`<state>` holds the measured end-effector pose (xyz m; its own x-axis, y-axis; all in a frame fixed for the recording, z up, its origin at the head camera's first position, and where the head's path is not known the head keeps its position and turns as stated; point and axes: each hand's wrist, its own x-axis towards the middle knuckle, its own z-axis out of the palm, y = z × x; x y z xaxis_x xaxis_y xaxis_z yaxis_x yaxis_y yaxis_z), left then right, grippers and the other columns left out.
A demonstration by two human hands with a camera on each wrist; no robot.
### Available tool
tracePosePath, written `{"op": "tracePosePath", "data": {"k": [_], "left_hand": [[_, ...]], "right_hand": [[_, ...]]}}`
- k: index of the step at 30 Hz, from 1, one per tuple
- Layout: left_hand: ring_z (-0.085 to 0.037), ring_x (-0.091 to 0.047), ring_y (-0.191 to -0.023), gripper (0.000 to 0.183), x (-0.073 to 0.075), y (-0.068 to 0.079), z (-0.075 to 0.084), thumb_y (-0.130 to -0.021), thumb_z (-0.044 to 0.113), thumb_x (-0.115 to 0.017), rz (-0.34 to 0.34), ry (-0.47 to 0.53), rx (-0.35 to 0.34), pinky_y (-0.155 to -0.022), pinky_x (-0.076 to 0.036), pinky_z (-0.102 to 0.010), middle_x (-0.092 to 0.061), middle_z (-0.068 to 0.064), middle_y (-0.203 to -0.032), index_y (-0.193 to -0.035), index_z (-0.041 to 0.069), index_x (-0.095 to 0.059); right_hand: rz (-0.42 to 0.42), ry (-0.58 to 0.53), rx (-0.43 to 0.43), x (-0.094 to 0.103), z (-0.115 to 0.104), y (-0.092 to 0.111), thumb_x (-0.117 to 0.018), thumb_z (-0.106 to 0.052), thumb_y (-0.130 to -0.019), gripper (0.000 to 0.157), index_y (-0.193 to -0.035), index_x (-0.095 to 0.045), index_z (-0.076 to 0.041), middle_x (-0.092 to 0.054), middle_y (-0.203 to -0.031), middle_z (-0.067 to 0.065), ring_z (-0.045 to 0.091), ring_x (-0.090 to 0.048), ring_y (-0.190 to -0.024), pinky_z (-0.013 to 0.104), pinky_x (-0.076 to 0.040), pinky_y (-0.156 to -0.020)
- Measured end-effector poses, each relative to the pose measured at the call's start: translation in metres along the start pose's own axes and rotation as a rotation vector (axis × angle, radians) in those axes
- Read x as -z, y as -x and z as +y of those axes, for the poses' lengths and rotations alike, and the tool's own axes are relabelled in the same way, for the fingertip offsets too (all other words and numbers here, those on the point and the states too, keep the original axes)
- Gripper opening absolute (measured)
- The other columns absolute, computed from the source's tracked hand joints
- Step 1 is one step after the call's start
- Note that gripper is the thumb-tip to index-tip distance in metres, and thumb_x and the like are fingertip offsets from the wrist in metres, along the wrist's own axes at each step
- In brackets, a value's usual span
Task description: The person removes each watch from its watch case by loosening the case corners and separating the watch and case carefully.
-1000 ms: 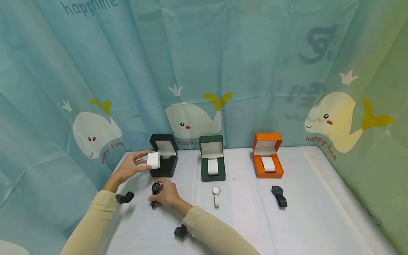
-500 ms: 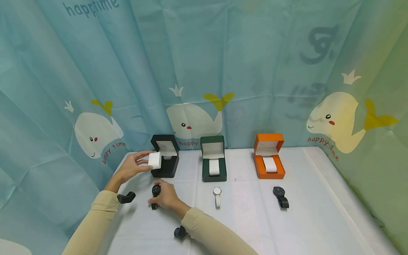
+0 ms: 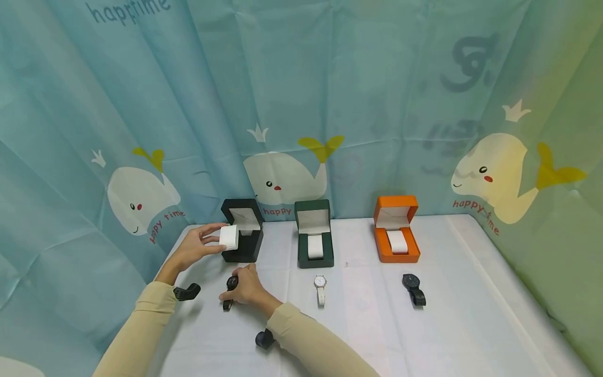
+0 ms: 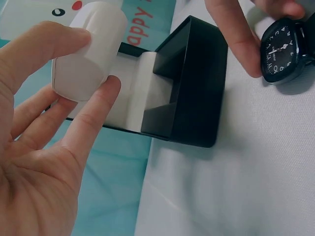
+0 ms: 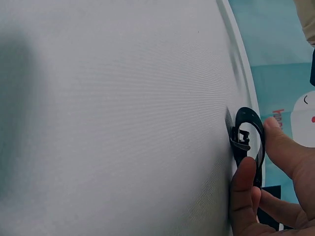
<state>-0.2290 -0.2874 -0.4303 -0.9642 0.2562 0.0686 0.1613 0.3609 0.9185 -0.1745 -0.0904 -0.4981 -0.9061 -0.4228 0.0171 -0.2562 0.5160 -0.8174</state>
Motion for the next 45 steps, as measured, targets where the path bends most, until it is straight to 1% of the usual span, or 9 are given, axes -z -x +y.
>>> {"op": "tracePosePath", "data": {"k": [8,17,23,27,30,32,37,42,45], "left_hand": [[-0.045,-0.057,-0.125,0.067,0.0,0.001,0.002,-0.088,-0.001,-0.078,0.002,-0.01,0.01,-0.087,-0.058,-0.031,-0.046,-0.025,-0.152,-0.148,-0.003,-0.049],[-0.045,-0.056,-0.127,0.069,0.001,0.001,0.004,-0.088,0.003,-0.08,0.001,-0.014,0.008,-0.09,-0.059,-0.036,-0.047,-0.027,-0.15,-0.149,-0.003,-0.048],[-0.045,-0.057,-0.126,0.07,0.001,0.001,0.006,-0.087,0.004,-0.081,0.001,-0.03,0.012,-0.089,-0.059,-0.036,-0.049,-0.027,-0.148,-0.148,-0.004,-0.048],[-0.045,-0.058,-0.126,0.071,0.001,0.0,0.007,-0.087,0.005,-0.082,0.004,-0.048,0.019,-0.09,-0.059,-0.039,-0.049,-0.027,-0.148,-0.148,-0.004,-0.048],[-0.046,-0.059,-0.126,0.072,0.002,0.0,0.009,-0.087,0.006,-0.082,0.002,-0.06,0.026,-0.091,-0.058,-0.042,-0.05,-0.028,-0.147,-0.149,-0.005,-0.047],[-0.046,-0.059,-0.126,0.073,0.001,0.0,0.01,-0.086,0.006,-0.083,-0.001,-0.059,0.036,-0.091,-0.058,-0.043,-0.05,-0.029,-0.146,-0.149,-0.004,-0.047],[-0.046,-0.058,-0.127,0.074,0.001,-0.001,0.013,-0.087,0.007,-0.083,-0.007,-0.048,0.054,-0.091,-0.058,-0.043,-0.049,-0.03,-0.145,-0.15,-0.002,-0.047],[-0.045,-0.057,-0.128,0.074,0.0,-0.002,0.015,-0.087,0.006,-0.082,-0.012,-0.049,0.052,-0.091,-0.058,-0.041,-0.047,-0.029,-0.148,-0.151,-0.003,-0.046],[-0.044,-0.059,-0.126,0.074,-0.001,-0.004,0.016,-0.087,0.008,-0.082,-0.014,-0.071,0.042,-0.09,-0.059,-0.04,-0.048,-0.03,-0.147,-0.15,-0.004,-0.046]], "right_hand": [[-0.001,-0.01,-0.014,0.004,-0.003,0.002,-0.095,-0.024,-0.075,0.058,-0.118,-0.07,0.006,-0.057,-0.113,0.018,0.026,-0.052,-0.106,0.033,-0.049,-0.09],[-0.01,-0.015,-0.029,0.004,-0.004,0.003,-0.094,-0.024,-0.076,0.056,-0.118,-0.07,0.006,-0.055,-0.115,0.02,0.025,-0.052,-0.103,0.029,-0.049,-0.083],[-0.02,-0.037,-0.045,0.004,-0.005,0.003,-0.094,-0.023,-0.077,0.057,-0.119,-0.069,0.006,-0.054,-0.116,0.02,0.026,-0.053,-0.102,0.028,-0.05,-0.079],[-0.021,-0.023,-0.027,0.005,-0.005,0.003,-0.091,-0.027,-0.079,0.059,-0.123,-0.068,0.005,-0.057,-0.118,0.02,0.028,-0.054,-0.107,0.032,-0.051,-0.085],[-0.02,0.002,-0.005,0.008,-0.005,0.004,-0.089,-0.032,-0.082,0.064,-0.13,-0.066,0.002,-0.061,-0.123,0.02,0.03,-0.053,-0.116,0.038,-0.05,-0.093],[-0.025,0.012,0.001,0.011,-0.005,0.005,-0.088,-0.035,-0.083,0.066,-0.134,-0.063,0.001,-0.06,-0.127,0.02,0.03,-0.053,-0.118,0.042,-0.051,-0.095],[-0.037,0.02,0.003,0.02,-0.006,0.008,-0.086,-0.037,-0.084,0.07,-0.137,-0.061,-0.001,-0.057,-0.128,0.021,0.03,-0.055,-0.114,0.045,-0.053,-0.093],[-0.036,0.042,0.012,0.027,-0.005,0.011,-0.086,-0.039,-0.084,0.07,-0.138,-0.06,-0.002,-0.056,-0.125,0.019,0.027,-0.056,-0.109,0.044,-0.053,-0.091],[-0.032,0.053,0.016,0.031,-0.005,0.013,-0.085,-0.04,-0.085,0.07,-0.138,-0.06,-0.004,-0.056,-0.124,0.018,0.025,-0.057,-0.107,0.042,-0.054,-0.09]]}}
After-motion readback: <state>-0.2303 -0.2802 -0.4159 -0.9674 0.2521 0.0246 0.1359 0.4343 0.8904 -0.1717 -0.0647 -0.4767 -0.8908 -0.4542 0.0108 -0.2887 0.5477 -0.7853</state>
